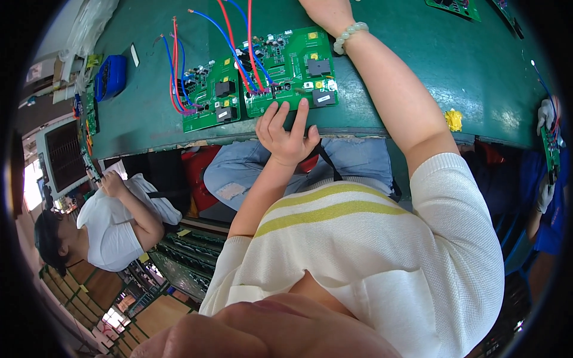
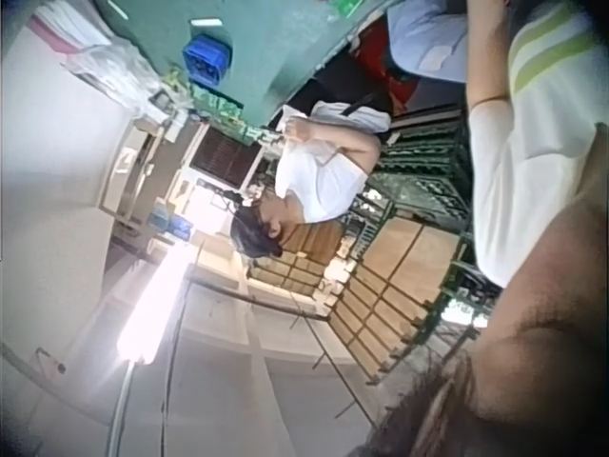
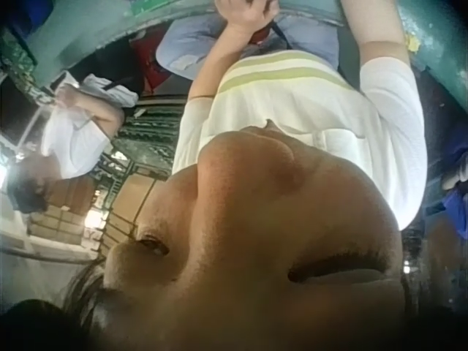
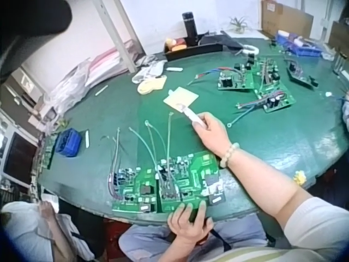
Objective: The person assembles electronic components onto circuit boards by hand at a factory workstation, taking components from a plastic bin and a storage rack and using a blue tool.
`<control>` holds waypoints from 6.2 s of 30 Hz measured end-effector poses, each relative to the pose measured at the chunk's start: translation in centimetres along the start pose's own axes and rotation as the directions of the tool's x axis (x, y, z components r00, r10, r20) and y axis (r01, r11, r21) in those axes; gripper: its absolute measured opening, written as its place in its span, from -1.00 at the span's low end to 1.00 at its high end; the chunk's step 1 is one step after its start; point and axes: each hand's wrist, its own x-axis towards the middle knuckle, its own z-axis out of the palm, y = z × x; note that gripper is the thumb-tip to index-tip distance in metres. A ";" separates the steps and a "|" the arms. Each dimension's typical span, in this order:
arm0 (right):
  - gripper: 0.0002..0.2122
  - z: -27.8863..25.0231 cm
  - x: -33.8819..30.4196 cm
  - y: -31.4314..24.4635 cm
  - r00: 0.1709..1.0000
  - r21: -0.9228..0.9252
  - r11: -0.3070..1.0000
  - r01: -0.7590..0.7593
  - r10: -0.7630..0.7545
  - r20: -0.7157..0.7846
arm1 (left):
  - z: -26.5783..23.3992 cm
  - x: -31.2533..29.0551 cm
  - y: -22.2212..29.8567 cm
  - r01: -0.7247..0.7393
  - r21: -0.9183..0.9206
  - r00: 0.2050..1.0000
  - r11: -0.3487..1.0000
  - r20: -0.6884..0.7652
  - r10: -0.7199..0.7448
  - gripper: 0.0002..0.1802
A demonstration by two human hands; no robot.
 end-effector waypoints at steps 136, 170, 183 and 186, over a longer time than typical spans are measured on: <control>-0.60 -7.9 -8.2 -4.6 0.938 -0.711 0.674 0.201 0.077 0.339 | 4.6 10.1 -6.3 0.269 -0.394 0.961 0.879 0.055 -0.270 -0.41; -0.64 -8.3 -11.7 -6.7 0.902 -0.723 0.548 0.420 -0.168 0.397 | 4.7 9.9 -6.7 0.155 -0.331 0.967 0.931 -0.140 -0.211 -0.37; -0.73 -4.8 -14.2 -7.1 0.927 -0.844 0.384 0.374 -0.128 0.352 | 4.5 9.7 -6.3 0.205 -0.341 0.963 0.918 -0.097 -0.251 -0.40; -0.73 -4.6 -14.3 -7.2 0.933 -0.851 0.382 0.359 -0.126 0.337 | 4.5 9.6 -6.5 0.203 -0.352 0.961 0.914 -0.106 -0.255 -0.41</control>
